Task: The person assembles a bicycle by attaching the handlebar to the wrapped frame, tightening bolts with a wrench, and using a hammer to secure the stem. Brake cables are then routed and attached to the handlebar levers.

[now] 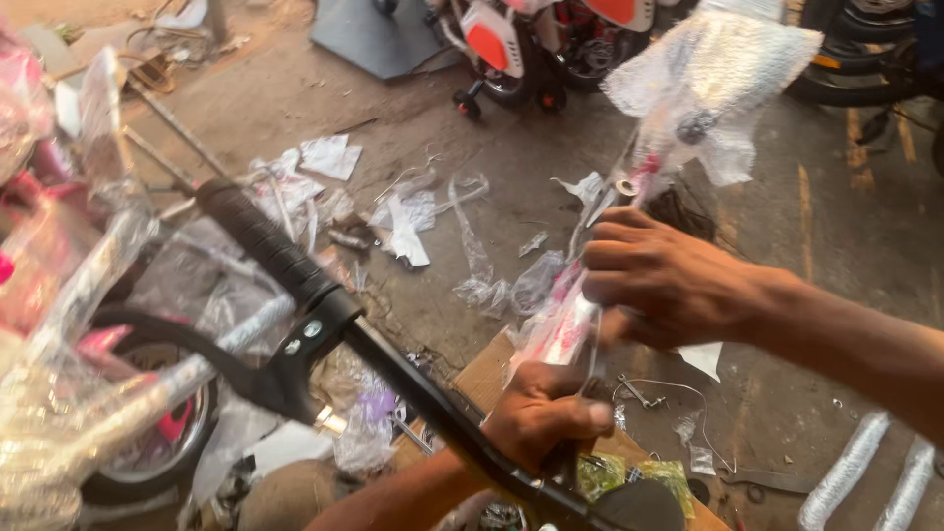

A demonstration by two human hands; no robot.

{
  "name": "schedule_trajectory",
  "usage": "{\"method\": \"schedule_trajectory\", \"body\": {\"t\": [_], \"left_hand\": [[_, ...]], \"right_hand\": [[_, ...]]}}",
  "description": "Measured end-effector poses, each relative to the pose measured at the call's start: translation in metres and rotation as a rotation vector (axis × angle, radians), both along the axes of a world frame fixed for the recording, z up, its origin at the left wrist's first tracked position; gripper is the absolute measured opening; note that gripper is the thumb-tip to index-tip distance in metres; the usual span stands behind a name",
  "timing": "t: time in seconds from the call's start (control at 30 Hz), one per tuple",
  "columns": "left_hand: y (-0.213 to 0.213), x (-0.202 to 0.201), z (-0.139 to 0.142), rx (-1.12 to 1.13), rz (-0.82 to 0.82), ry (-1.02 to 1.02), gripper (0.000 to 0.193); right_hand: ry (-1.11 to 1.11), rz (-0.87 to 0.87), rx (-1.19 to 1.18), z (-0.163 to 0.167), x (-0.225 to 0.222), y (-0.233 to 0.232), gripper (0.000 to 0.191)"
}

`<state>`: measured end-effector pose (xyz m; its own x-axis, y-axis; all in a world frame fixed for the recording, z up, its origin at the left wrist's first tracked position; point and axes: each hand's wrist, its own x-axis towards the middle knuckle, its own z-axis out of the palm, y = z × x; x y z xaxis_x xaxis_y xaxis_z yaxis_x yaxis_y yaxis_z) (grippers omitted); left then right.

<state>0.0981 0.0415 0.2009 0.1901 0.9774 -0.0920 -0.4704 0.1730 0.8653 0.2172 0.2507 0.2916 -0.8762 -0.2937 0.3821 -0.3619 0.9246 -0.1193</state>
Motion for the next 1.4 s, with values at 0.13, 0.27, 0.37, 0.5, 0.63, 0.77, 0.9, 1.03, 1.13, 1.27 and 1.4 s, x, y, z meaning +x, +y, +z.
{"method": "schedule_trajectory", "body": {"t": [0.13,0.27,0.37,0.5,0.63,0.77,0.9,1.03,1.13,1.27,1.4], "left_hand": [[-0.004,-0.001,-0.001,0.081,0.034,0.058,0.041],[-0.006,0.0,-0.004,0.157,0.099,0.111,0.046],[-0.007,-0.002,-0.005,0.105,0.124,0.097,0.046],[-0.007,-0.003,-0.008,0.202,0.156,0.01,0.042],[-0.005,-0.002,-0.016,0.182,0.11,0.053,0.04],[-0.001,0.003,-0.022,0.182,0.092,0.047,0.037],[0.005,-0.004,-0.026,0.262,0.077,0.02,0.036],[0.012,-0.012,-0.028,0.346,0.033,-0.093,0.029],[0.007,-0.01,-0.026,0.337,0.005,-0.173,0.028],[-0.006,-0.006,-0.013,0.253,0.0,-0.035,0.031],[-0.005,-0.009,-0.005,0.306,-0.085,-0.018,0.032]], "right_hand": [[0.083,0.11,0.053,-0.008,0.0,0.013,0.056],[0.067,0.103,0.138,-0.027,-0.011,0.022,0.06],[0.08,0.091,0.124,-0.029,-0.009,0.015,0.061],[-0.173,-0.277,0.134,-0.015,0.023,-0.02,0.056],[-1.116,-0.741,0.255,-0.003,0.067,-0.046,0.047],[-1.087,-0.678,0.001,-0.012,0.062,-0.037,0.037],[-0.16,-0.797,-0.623,0.009,0.064,-0.024,0.033],[-0.587,-1.337,-0.04,0.05,0.151,-0.091,0.024],[-0.241,-1.107,0.031,0.042,0.202,-0.173,0.067],[-0.08,-1.188,0.049,0.002,0.198,-0.224,0.04],[-0.144,-1.289,-0.135,-0.014,0.178,-0.212,0.04]]}}
